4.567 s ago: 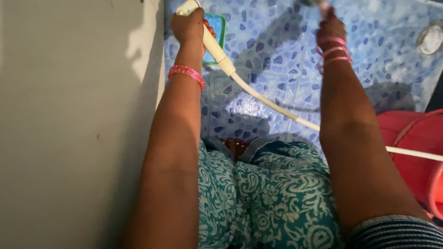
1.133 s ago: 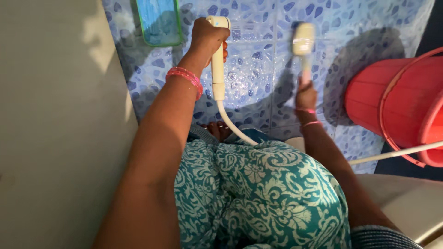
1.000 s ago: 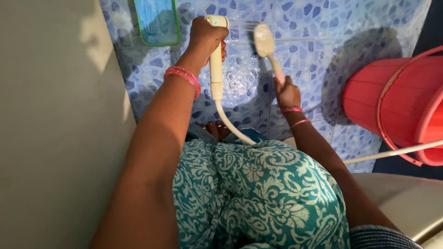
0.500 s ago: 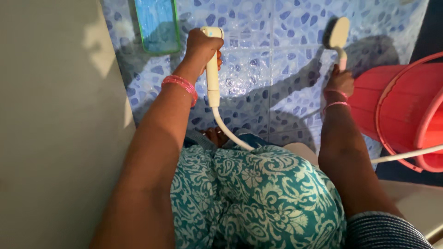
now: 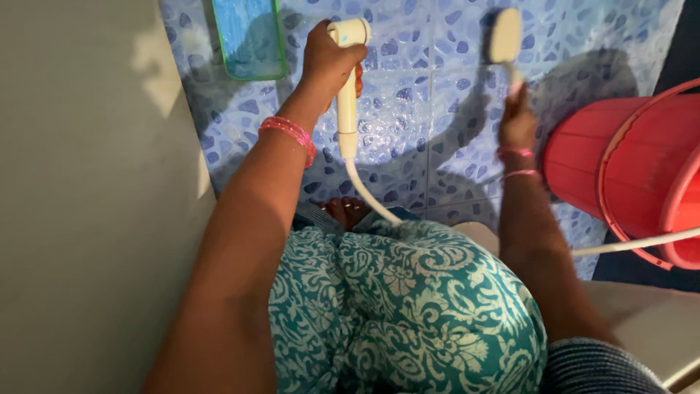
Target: The person is sitting on the floor and scrubbing a bidet sprayer head and its hose with a handheld brush while running water over them.
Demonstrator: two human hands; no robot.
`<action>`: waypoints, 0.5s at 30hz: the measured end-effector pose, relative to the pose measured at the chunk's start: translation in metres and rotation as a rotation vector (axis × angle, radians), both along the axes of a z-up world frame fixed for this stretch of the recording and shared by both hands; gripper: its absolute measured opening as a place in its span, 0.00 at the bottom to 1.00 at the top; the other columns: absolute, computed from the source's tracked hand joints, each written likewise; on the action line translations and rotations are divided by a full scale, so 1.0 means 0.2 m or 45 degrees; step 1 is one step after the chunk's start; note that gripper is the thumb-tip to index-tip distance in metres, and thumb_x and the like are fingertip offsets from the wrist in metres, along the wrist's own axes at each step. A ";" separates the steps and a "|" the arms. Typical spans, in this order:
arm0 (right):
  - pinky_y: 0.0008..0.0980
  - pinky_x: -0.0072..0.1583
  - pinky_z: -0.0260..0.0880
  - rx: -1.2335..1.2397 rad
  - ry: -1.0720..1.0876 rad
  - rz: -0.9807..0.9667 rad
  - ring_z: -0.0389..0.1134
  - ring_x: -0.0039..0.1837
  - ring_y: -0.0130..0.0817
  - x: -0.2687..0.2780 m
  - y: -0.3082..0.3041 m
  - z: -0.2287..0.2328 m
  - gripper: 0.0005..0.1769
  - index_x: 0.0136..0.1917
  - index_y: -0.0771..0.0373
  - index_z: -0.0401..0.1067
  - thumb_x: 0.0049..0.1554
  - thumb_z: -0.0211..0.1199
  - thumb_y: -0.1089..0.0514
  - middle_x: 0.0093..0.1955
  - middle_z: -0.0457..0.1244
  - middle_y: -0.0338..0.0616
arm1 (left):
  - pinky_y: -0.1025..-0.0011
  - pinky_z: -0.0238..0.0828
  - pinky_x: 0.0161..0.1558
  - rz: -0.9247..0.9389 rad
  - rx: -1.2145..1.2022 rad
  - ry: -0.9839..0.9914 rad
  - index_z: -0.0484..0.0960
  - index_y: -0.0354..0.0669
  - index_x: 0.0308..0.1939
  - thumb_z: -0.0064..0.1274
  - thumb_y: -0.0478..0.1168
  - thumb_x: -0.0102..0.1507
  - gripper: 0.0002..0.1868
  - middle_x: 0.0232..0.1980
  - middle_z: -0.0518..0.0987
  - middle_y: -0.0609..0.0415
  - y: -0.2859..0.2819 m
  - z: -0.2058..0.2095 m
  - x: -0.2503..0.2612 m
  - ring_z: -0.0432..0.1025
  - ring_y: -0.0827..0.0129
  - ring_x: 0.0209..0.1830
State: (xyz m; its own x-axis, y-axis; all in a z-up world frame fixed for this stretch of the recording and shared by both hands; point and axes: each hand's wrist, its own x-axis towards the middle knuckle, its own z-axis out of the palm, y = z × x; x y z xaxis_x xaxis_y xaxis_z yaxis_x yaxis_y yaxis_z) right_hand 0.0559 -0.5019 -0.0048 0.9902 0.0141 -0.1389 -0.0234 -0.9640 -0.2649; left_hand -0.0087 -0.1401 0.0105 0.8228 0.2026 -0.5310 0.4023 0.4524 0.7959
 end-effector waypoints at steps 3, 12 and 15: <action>0.58 0.49 0.73 -0.122 -0.148 -0.102 0.72 0.50 0.64 0.16 -0.08 0.14 0.30 0.82 0.47 0.56 0.70 0.55 0.44 0.50 0.69 0.66 | 0.62 0.71 0.14 0.067 0.051 -0.047 0.58 0.43 0.60 0.56 0.28 0.55 0.33 0.21 0.74 0.49 -0.04 0.01 0.04 0.70 0.64 0.11; 0.57 0.47 0.71 -0.038 -0.259 0.299 0.71 0.47 0.65 0.12 0.07 0.02 0.26 0.75 0.64 0.62 0.73 0.57 0.47 0.48 0.68 0.66 | 0.64 0.68 0.12 0.133 0.169 0.035 0.60 0.38 0.61 0.56 0.28 0.55 0.32 0.20 0.73 0.49 -0.07 0.03 0.06 0.68 0.66 0.10; 0.55 0.42 0.73 -0.002 0.229 0.311 0.72 0.40 0.62 -0.08 0.08 -0.15 0.26 0.69 0.59 0.65 0.65 0.57 0.43 0.40 0.68 0.61 | 0.62 0.68 0.12 0.040 0.079 -0.041 0.67 0.30 0.52 0.58 0.28 0.56 0.22 0.21 0.72 0.49 -0.09 0.04 0.06 0.68 0.64 0.11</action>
